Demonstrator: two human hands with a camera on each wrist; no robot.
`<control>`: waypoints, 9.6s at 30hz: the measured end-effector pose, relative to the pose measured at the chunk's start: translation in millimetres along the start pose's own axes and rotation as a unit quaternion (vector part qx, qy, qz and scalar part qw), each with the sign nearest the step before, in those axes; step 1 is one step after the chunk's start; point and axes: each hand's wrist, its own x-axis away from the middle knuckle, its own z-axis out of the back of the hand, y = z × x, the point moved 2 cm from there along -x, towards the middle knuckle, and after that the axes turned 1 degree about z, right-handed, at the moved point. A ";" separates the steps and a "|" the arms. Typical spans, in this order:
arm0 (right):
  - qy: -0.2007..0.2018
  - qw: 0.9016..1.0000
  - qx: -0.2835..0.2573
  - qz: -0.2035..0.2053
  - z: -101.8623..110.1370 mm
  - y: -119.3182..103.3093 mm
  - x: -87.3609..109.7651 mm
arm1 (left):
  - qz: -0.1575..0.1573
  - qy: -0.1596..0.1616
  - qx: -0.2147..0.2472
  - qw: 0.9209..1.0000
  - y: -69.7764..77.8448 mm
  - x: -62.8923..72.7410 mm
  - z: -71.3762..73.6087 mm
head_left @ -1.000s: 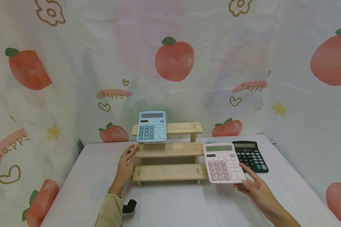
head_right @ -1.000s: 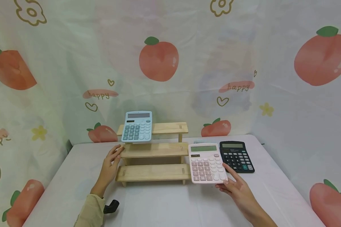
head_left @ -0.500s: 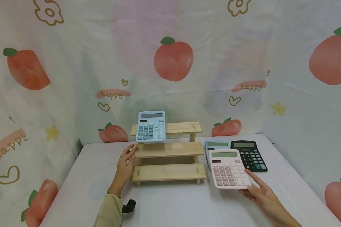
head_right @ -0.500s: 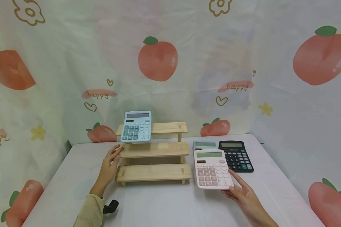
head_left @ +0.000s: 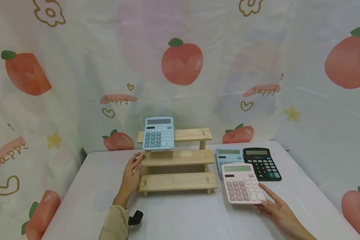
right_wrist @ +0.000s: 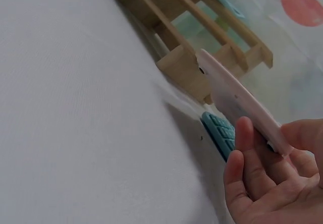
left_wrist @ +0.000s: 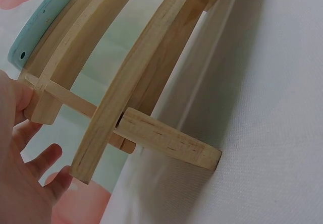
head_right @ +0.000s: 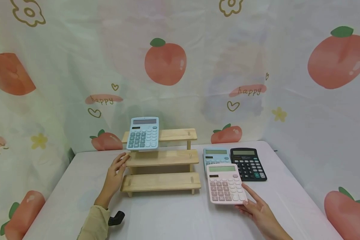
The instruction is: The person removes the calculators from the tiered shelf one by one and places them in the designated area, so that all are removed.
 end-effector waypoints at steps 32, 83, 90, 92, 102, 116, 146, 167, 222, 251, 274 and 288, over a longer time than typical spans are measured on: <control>-0.041 0.993 0.070 -0.086 9.1 4.2 -6.0 | -0.008 0.004 0.003 1.000 0.3 -0.2 -0.1; 0.005 0.964 0.264 -0.045 13.6 -40.8 0.3 | 0.000 0.001 -0.001 1.000 -3.4 -0.8 -0.8; -0.017 0.969 0.246 0.004 5.1 -49.1 -4.9 | 0.002 0.003 0.000 1.000 -1.4 -0.5 -1.1; -0.024 0.969 0.245 0.017 2.4 -51.6 -7.3 | 0.000 0.003 0.000 1.000 -2.3 -0.5 -1.5; -0.038 0.967 0.246 0.053 -17.2 -64.3 -21.2 | 0.003 0.005 -0.003 1.000 -3.4 0.7 -1.5; -0.094 0.966 0.196 0.142 -42.1 -79.5 -36.4 | 0.010 0.008 0.005 1.000 -4.4 -0.6 -2.1; -0.130 0.962 0.176 0.165 -111.5 -103.5 -87.8 | 0.009 0.003 0.006 1.000 -3.0 -0.5 -1.1; -0.163 0.959 0.149 0.177 -164.7 -122.7 -115.4 | 0.012 0.003 -0.001 1.000 -1.0 0.4 -1.4; -0.127 0.976 0.089 0.151 -253.4 -146.6 -174.8 | 0.009 0.005 0.013 1.000 1.0 0.6 0.1; -0.155 0.979 -0.016 0.128 -232.0 -145.9 -163.1 | -0.006 0.012 0.002 1.000 -1.5 0.1 -0.8; -0.153 0.977 -0.007 0.147 -200.9 -147.0 -127.1 | 0.004 0.004 0.000 1.000 -3.0 1.3 -1.0; -0.160 0.976 -0.020 0.148 -186.8 -140.1 -113.5 | 0.001 0.008 0.008 1.000 -2.5 0.7 -1.2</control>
